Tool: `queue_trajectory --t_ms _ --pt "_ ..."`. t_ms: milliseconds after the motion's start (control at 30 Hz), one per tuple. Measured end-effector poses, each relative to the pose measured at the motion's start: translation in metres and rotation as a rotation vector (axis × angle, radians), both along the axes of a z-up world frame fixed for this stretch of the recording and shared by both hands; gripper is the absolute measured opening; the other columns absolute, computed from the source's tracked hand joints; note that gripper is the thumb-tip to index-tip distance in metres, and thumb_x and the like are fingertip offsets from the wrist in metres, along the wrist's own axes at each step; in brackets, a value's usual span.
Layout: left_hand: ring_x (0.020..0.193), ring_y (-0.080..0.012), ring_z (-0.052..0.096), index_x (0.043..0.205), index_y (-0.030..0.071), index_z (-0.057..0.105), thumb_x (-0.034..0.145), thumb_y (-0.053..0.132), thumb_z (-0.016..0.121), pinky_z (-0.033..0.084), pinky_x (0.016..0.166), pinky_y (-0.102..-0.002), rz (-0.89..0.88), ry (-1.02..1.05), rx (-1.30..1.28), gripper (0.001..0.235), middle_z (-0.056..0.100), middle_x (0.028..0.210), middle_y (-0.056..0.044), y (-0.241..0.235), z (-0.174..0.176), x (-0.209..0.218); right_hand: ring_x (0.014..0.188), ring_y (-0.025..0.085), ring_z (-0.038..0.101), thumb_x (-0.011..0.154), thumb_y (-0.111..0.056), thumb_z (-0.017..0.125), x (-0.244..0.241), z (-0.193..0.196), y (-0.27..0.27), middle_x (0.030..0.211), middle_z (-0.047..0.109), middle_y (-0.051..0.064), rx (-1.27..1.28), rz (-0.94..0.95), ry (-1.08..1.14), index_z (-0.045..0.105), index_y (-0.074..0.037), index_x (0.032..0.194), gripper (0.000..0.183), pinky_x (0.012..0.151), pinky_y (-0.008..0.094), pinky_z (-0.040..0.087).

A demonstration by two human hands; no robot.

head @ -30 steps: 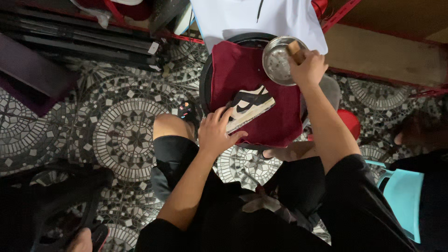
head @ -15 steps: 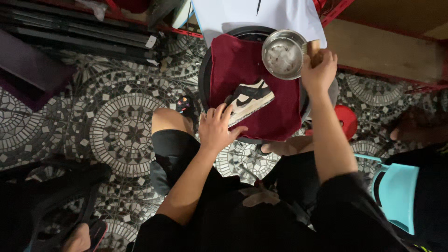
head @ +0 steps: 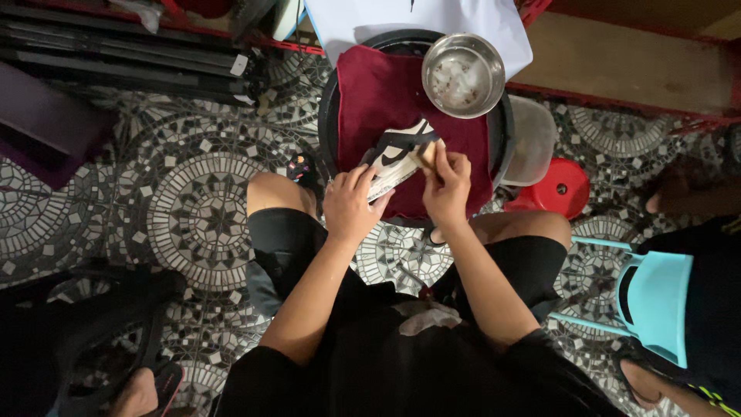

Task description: The person scrubs a white and black sneaker using a brush and a cleaning solution from a metal bowl. They repeatedly dip the brush into the solution and scrub various parts of the shoe, including the sole and upper, while sitting on the floor.

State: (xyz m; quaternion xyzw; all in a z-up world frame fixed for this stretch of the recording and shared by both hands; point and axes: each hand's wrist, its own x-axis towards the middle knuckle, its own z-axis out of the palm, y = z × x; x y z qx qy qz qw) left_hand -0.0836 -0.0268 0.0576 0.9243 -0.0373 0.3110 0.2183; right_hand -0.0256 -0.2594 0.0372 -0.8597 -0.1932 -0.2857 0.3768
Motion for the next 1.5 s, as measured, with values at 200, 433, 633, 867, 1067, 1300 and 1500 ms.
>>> queue_trajectory --t_ms 200,433,633,867,1067,1300,1500 --pt "0.103 -0.0296 0.075 0.128 0.015 0.076 0.063 0.035 0.093 0.061 0.080 -0.047 -0.050 0.039 -0.017 0.070 0.079 0.127 -0.004 0.005 -0.003 -0.002 0.098 0.043 0.056 0.089 -0.008 0.085 -0.034 -0.003 0.036 0.115 0.064 0.018 -0.020 0.200 0.035 0.080 -0.016 0.141 0.053 0.088 0.047 0.047" --pt "0.102 -0.0258 0.076 0.132 0.020 0.076 0.070 0.045 0.092 0.061 0.078 -0.045 0.001 0.054 -0.018 0.069 0.081 0.120 0.000 0.006 -0.010 0.000 0.107 0.041 0.057 0.081 -0.005 0.083 -0.016 -0.038 0.039 0.119 0.063 0.016 -0.059 0.120 -0.019 0.081 -0.015 0.134 0.054 0.098 0.052 0.046" --pt "0.101 -0.0282 0.077 0.138 0.018 0.075 0.064 0.042 0.093 0.060 0.079 -0.048 0.043 0.079 -0.088 0.080 0.083 0.115 -0.002 0.006 -0.023 0.000 0.112 0.050 0.057 0.085 0.010 0.077 0.014 -0.025 0.013 0.124 0.063 0.023 0.002 0.014 -0.062 0.075 -0.005 0.140 0.057 0.100 0.057 0.047" --pt "0.097 -0.0219 0.081 0.163 -0.004 0.045 0.076 0.033 0.089 0.062 0.083 -0.041 0.021 -0.025 -0.196 0.104 0.085 0.125 0.000 0.003 -0.006 -0.001 0.128 0.045 0.057 0.079 0.003 0.064 0.004 -0.010 0.026 0.125 0.074 0.008 -0.200 0.099 -0.083 0.085 -0.023 0.125 0.058 0.110 0.064 0.043" --pt "0.096 -0.0254 0.081 0.164 -0.005 0.040 0.072 0.031 0.092 0.060 0.084 -0.045 0.038 0.000 -0.209 0.112 0.085 0.128 0.000 0.004 0.000 -0.002 0.126 0.043 0.060 0.084 0.000 0.056 -0.008 0.004 0.054 0.128 0.075 0.005 -0.166 0.120 -0.141 0.083 -0.027 0.126 0.057 0.111 0.064 0.042" --pt "0.099 -0.0242 0.079 0.165 -0.005 0.041 0.066 0.033 0.097 0.061 0.080 -0.046 0.038 -0.031 -0.188 0.120 0.081 0.129 0.000 0.002 -0.006 -0.001 0.116 0.041 0.063 0.081 0.004 0.052 0.004 0.020 0.044 0.117 0.073 0.007 -0.226 0.096 -0.069 0.082 -0.022 0.126 0.060 0.107 0.059 0.044" --pt "0.096 -0.0268 0.080 0.162 -0.007 0.042 0.069 0.029 0.095 0.061 0.080 -0.046 -0.012 -0.028 -0.215 0.113 0.081 0.126 -0.004 0.004 -0.007 -0.001 0.129 0.037 0.053 0.090 -0.011 0.069 0.019 0.006 -0.003 0.134 0.070 -0.006 -0.368 -0.129 0.103 0.081 -0.036 0.134 0.052 0.106 0.057 0.039"
